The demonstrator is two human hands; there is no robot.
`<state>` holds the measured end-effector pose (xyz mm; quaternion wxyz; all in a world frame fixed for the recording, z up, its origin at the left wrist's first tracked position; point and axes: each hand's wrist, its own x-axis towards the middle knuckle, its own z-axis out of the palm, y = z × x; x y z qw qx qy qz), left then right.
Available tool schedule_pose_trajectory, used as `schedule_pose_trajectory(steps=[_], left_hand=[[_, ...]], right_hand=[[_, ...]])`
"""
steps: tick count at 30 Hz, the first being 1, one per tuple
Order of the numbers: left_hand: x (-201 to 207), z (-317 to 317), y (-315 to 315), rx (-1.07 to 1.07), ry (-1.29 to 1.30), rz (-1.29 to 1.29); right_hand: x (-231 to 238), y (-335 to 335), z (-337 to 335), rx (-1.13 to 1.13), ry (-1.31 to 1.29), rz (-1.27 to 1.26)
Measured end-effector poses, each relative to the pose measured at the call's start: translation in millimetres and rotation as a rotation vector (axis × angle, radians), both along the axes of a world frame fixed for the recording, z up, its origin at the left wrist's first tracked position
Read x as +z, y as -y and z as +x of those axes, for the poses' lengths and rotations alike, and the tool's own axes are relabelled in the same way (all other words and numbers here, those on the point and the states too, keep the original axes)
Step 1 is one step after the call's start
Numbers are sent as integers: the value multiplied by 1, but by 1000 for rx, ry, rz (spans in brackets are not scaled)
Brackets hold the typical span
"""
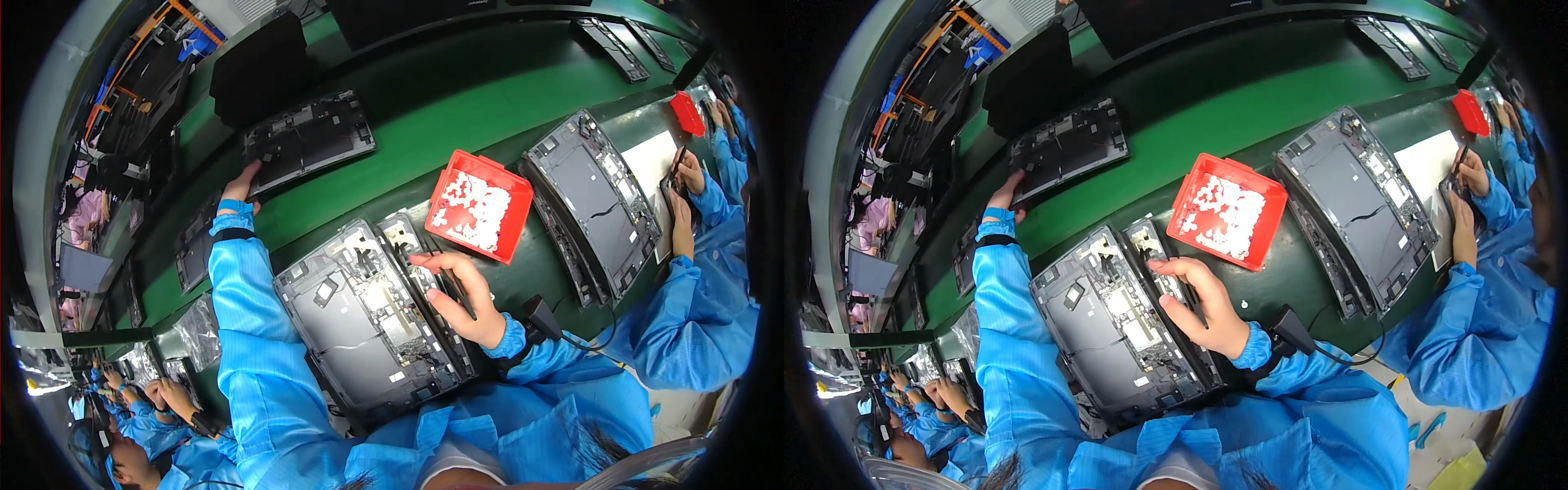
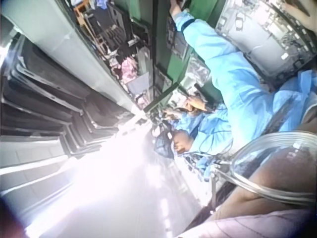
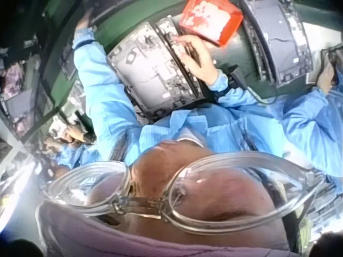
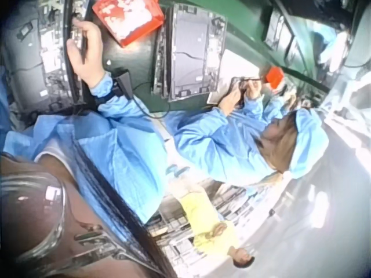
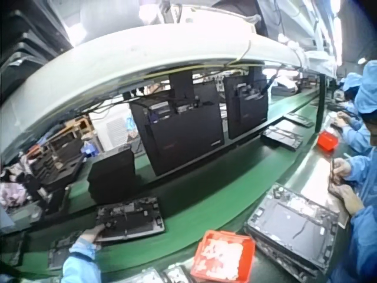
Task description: The person assembles internal cables and circuit boards into tablet frames by hand, using tweezers to manipulate the components.
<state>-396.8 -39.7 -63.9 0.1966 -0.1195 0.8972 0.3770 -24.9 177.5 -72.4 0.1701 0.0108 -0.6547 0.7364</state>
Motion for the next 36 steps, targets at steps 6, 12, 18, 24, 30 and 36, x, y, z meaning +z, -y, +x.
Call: schedule_pose_trajectory(steps=[6,12,18,24,30,36], left_hand=[[-28,-27,67,-64,-436,140],[80,73,74,-16,-152,690],[65,144,86,-377,111,584],[55,175,57,-639,-246,-33],[79,243,10,-801,-1269,-354],[74,341,-36,-1146,-827,147]], right_hand=[[5,4,4,-94,-114,61],[28,-25,-3,-248,-393,450],[32,-29,25,133,-315,571],[8,-3,80,70,-297,714],[19,-4,89,51,-200,805],[48,-19,78,-197,-352,857]])
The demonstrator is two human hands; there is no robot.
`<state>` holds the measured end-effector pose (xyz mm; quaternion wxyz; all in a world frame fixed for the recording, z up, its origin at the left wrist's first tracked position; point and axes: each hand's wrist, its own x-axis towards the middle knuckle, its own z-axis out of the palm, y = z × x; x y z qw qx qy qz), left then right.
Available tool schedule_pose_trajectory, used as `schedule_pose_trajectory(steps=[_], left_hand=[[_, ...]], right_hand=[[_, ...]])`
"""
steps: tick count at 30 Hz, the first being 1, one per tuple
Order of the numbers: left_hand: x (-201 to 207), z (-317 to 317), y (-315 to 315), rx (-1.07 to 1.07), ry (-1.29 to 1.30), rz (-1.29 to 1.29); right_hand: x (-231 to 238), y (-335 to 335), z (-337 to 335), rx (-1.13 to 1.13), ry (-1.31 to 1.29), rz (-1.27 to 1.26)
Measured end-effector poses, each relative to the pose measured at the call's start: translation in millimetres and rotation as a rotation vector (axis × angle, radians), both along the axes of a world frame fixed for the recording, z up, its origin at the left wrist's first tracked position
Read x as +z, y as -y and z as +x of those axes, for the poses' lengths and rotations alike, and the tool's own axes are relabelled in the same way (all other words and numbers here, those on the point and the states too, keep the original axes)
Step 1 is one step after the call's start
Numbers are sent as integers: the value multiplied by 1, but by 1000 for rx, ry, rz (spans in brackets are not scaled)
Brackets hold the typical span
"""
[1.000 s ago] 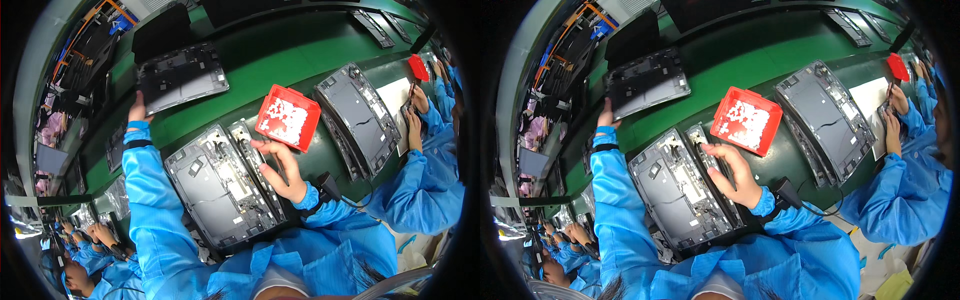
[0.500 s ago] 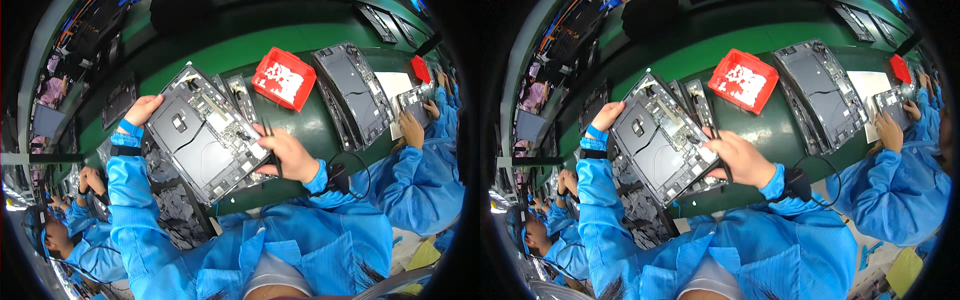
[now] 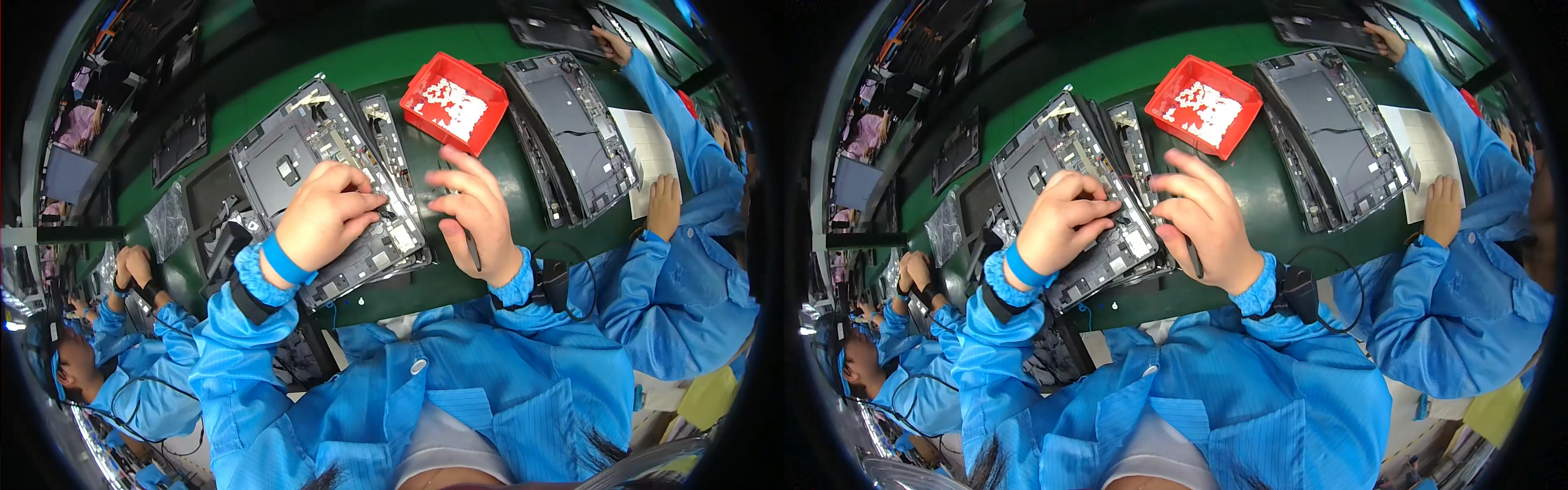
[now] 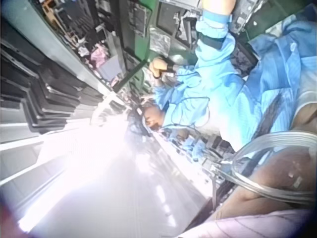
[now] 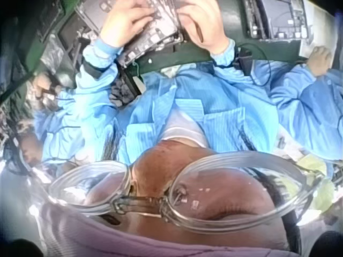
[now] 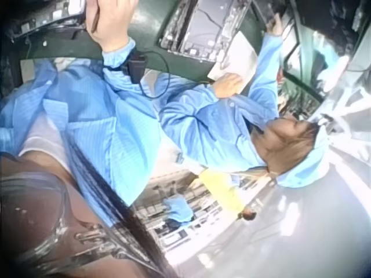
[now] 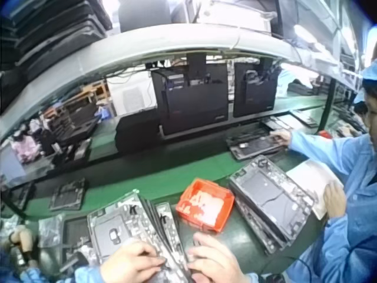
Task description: The person assembles internal cables and circuit boards into tablet frames by hand, using tweezers to manipulate the components.
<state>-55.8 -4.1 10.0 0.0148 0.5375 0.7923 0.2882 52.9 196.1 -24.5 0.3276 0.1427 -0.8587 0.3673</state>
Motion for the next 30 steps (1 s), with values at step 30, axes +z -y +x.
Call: schedule_pose_trajectory(steps=[30], left_hand=[[-13,29,8,460,599,118]], right_hand=[[-6,17,-47,357,90,67]])
